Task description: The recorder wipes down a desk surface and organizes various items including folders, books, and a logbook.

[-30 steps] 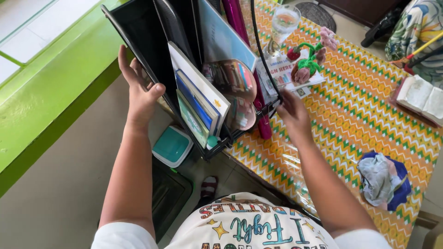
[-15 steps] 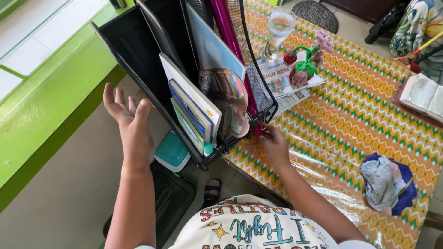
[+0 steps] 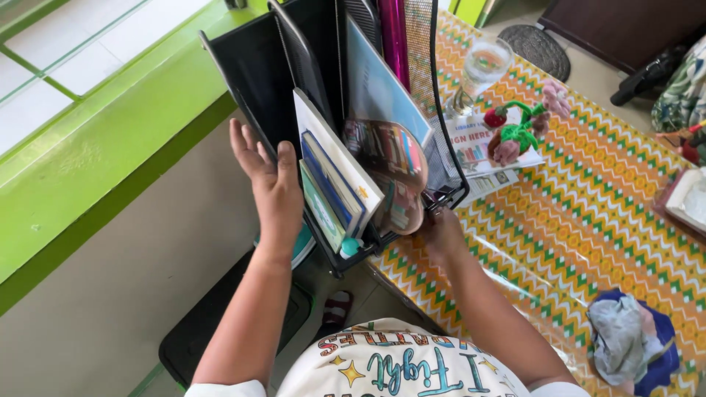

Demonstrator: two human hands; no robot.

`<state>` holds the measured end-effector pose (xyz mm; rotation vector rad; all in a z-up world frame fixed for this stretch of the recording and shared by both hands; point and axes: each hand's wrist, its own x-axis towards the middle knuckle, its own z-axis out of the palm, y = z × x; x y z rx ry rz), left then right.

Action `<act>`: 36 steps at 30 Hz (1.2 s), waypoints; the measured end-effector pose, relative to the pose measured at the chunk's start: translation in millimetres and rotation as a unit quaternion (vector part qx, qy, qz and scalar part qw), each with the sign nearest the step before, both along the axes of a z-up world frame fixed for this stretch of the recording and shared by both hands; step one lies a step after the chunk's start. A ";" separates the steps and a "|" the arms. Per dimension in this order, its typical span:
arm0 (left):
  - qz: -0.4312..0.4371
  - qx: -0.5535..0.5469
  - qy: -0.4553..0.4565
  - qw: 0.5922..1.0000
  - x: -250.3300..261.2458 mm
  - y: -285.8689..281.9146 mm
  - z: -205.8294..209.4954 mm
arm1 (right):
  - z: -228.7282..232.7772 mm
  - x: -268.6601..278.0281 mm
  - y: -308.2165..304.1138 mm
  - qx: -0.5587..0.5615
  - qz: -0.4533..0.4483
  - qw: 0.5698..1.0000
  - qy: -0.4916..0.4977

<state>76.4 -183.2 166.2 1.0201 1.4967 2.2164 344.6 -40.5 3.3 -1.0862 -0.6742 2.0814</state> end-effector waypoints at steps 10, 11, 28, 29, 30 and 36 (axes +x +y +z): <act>0.102 0.054 0.017 0.993 -20.9 26.0 -0.9 | 22.3 -45.4 78.8 0.053 0.160 0.976 -0.135; 0.105 0.055 0.016 0.993 -26.2 28.1 -2.5 | 19.2 -55.2 84.3 0.054 0.163 0.976 -0.136; 0.241 -0.012 0.119 0.963 -86.7 74.6 -19.2 | 19.1 -166.4 119.0 0.079 0.002 0.997 0.016; 0.244 -0.013 0.119 0.962 -86.4 73.4 -18.2 | 20.6 -166.5 116.0 0.079 0.005 0.997 0.016; 0.242 -0.019 0.119 0.963 -85.7 72.6 -16.8 | 22.4 -166.1 113.3 0.101 0.017 0.994 0.027; 0.196 -0.012 0.100 0.975 -80.3 76.2 -8.4 | 33.7 -158.8 105.2 0.120 0.025 0.992 -0.009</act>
